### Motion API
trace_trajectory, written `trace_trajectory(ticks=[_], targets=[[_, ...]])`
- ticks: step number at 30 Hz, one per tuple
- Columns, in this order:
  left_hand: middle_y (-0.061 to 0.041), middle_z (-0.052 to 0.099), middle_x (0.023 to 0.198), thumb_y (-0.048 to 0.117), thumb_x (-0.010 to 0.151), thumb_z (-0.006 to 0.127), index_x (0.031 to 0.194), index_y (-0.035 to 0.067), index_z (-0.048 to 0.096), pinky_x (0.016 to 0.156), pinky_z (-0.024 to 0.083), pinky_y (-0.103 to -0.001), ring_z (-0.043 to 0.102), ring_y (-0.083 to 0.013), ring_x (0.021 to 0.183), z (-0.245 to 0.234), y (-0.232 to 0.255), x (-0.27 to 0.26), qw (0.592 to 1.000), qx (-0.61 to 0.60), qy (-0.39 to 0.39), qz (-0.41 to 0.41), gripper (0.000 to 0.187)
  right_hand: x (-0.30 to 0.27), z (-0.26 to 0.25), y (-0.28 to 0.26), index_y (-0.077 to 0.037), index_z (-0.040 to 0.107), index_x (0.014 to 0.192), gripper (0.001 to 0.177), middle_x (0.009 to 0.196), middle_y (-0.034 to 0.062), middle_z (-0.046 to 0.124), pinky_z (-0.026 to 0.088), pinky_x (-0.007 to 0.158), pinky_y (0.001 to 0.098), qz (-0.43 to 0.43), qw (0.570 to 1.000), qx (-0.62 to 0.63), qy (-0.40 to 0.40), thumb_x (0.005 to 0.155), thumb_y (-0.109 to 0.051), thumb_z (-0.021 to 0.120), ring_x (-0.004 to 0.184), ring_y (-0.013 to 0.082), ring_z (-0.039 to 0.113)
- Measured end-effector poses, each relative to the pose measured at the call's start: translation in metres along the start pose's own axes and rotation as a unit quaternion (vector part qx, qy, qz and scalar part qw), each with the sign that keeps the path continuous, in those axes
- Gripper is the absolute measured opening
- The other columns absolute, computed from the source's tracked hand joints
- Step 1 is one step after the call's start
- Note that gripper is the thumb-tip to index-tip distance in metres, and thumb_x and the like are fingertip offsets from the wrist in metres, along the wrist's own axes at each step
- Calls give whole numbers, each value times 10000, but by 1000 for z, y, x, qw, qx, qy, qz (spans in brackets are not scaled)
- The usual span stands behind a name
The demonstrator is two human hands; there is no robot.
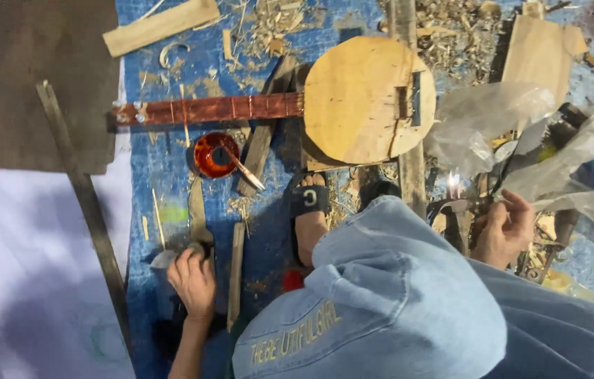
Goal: Securing a bridge component with a hammer and refining the wood of a handmade string instrument.
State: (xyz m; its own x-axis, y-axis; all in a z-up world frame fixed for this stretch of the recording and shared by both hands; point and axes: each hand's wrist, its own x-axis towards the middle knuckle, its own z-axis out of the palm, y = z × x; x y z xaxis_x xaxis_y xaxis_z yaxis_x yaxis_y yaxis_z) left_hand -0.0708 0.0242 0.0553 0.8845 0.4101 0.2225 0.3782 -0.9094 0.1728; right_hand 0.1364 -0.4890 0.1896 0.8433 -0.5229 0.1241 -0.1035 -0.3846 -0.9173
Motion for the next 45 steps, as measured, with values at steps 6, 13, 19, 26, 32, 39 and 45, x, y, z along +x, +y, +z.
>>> trace_trajectory(ticks=[6, 13, 19, 26, 32, 39, 45], targets=[[-156, 726, 1148, 39, 932, 690, 1149, 23, 691, 952, 627, -447, 634, -376, 1216, -67, 148, 163, 960, -164, -20, 227, 218, 14, 9, -22, 26, 583, 1243, 150, 1004, 144, 627, 497, 680, 283, 1, 993, 11, -121, 1160, -86, 527, 766, 170, 564], [-104, 633, 1044, 167, 978, 672, 1089, 62, 684, 1098, 490, -541, 638, -408, 1105, -104, 310, 245, 826, -342, -2, 448, 153, 61, 24, -64, 67, 655, 1280, 400, 1075, 181, 678, 559, 831, 365, -30, 942, 129, -309, 910, -79, 694, 950, 202, 642], [-82, 621, 1046, 173, 964, 697, 1091, 107, 667, 1113, 478, -563, 628, -395, 1169, -110, 361, 268, 788, -336, -74, 510, 146, 93, 62, -93, 11, 384, 1526, 817, 1434, 277, 523, 544, 969, 519, 6, 868, 263, -421, 848, -346, 666, 1249, 371, 573], [-92, 620, 1151, 163, 966, 685, 1208, 157, 663, 1193, 359, -594, 532, -393, 1355, -85, 373, 293, 735, -281, -153, 598, 243, 96, 105, -36, 66, 593, 1350, 569, 1138, 214, 713, 576, 699, 343, 243, 747, 411, -462, 970, -358, 609, 963, 245, 685], [-93, 624, 1056, 155, 949, 690, 1238, 143, 685, 1106, 452, -583, 569, -360, 1216, -71, 380, 314, 737, -231, -206, 601, 289, 96, 89, -41, 86, 695, 1100, 264, 918, 223, 733, 588, 778, 358, 160, 886, 288, -325, 845, 43, 746, 866, 240, 706], [-8, 546, 886, 374, 948, 722, 1094, 144, 707, 889, 468, -442, 505, -269, 965, -74, 384, 319, 764, -255, -242, 541, 273, 91, 64, -30, 60, 714, 1109, 279, 864, 199, 721, 565, 708, 332, 157, 898, 251, -326, 831, 71, 731, 787, 203, 659], [-25, 570, 772, 290, 928, 734, 1170, 145, 729, 771, 475, -385, 517, -233, 814, -100, 399, 309, 741, -389, -362, 411, 283, 87, 48, -50, 64, 649, 1247, 421, 793, 113, 639, 490, 602, 276, 192, 856, 341, -339, 829, 89, 697, 676, 125, 576]])
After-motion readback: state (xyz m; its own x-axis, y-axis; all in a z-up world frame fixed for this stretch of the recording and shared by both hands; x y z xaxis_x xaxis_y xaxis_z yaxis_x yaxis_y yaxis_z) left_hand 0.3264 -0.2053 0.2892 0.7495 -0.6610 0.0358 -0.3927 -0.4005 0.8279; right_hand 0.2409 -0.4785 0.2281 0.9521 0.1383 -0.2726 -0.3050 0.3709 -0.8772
